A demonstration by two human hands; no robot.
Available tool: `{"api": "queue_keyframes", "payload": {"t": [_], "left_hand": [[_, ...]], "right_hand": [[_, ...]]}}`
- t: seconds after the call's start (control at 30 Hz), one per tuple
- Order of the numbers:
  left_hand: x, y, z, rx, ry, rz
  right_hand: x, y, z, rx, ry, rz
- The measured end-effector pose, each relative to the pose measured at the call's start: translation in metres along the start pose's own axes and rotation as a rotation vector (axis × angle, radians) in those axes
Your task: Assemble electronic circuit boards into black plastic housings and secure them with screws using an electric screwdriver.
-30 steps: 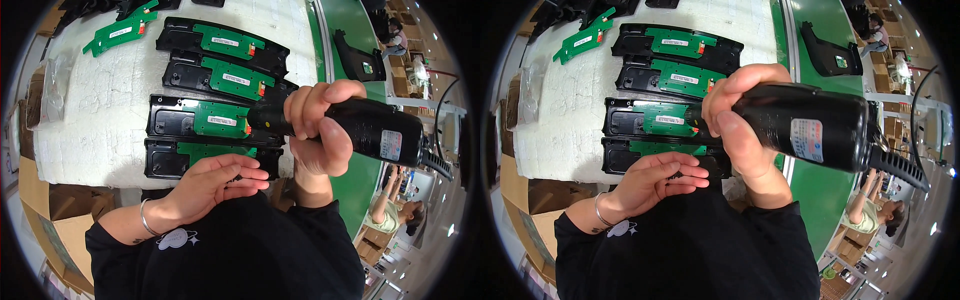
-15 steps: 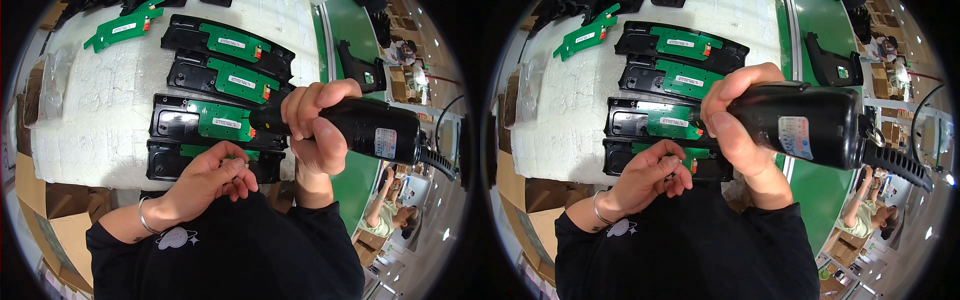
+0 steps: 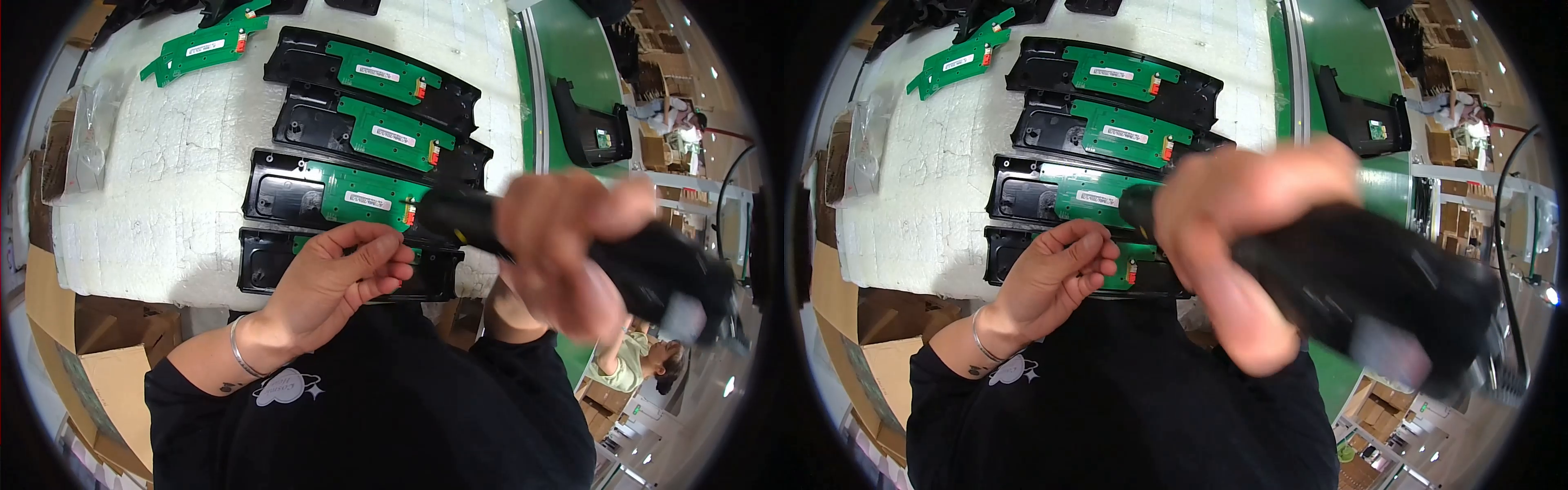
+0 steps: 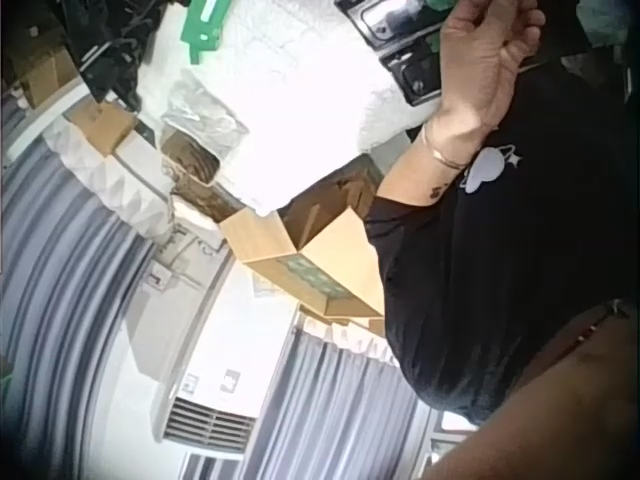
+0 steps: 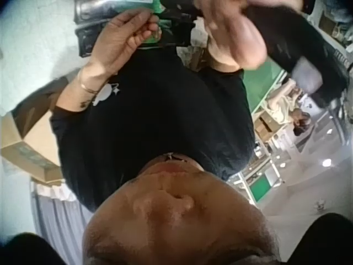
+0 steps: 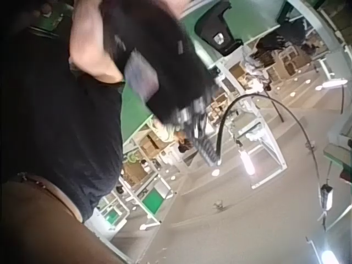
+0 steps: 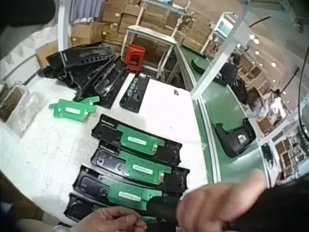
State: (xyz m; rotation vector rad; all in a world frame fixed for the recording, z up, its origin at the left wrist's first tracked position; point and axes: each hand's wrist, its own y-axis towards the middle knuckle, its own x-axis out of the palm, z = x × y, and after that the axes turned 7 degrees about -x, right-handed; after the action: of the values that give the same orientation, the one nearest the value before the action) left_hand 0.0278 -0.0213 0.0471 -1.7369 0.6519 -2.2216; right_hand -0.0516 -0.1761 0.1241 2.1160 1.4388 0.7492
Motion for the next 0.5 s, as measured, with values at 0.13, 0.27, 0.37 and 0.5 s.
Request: {"api": "queue_keyframes", "payload": {"t": [0.13, 0.27, 0.37, 0.5], "left_hand": [[0.005, 0.005, -0.001, 0.032, -0.016, 0.005], [0.000, 0.008, -0.004, 0.048, -0.067, -0.066], [0.001, 0.010, -0.007, 0.017, -0.111, -0.075], [-0.002, 0.013, -0.011, 0.001, -0.171, -0.258]], "right_hand": [[0.000, 0.009, -0.043, -0.086, 0.129, -0.079], [0.010, -0.001, -0.039, -0.162, 0.126, 0.066], [0.002, 0.000, -0.042, -0.077, 0.123, -0.047], [0.007, -0.006, -0.034, -0.117, 0.090, 0.028]]}}
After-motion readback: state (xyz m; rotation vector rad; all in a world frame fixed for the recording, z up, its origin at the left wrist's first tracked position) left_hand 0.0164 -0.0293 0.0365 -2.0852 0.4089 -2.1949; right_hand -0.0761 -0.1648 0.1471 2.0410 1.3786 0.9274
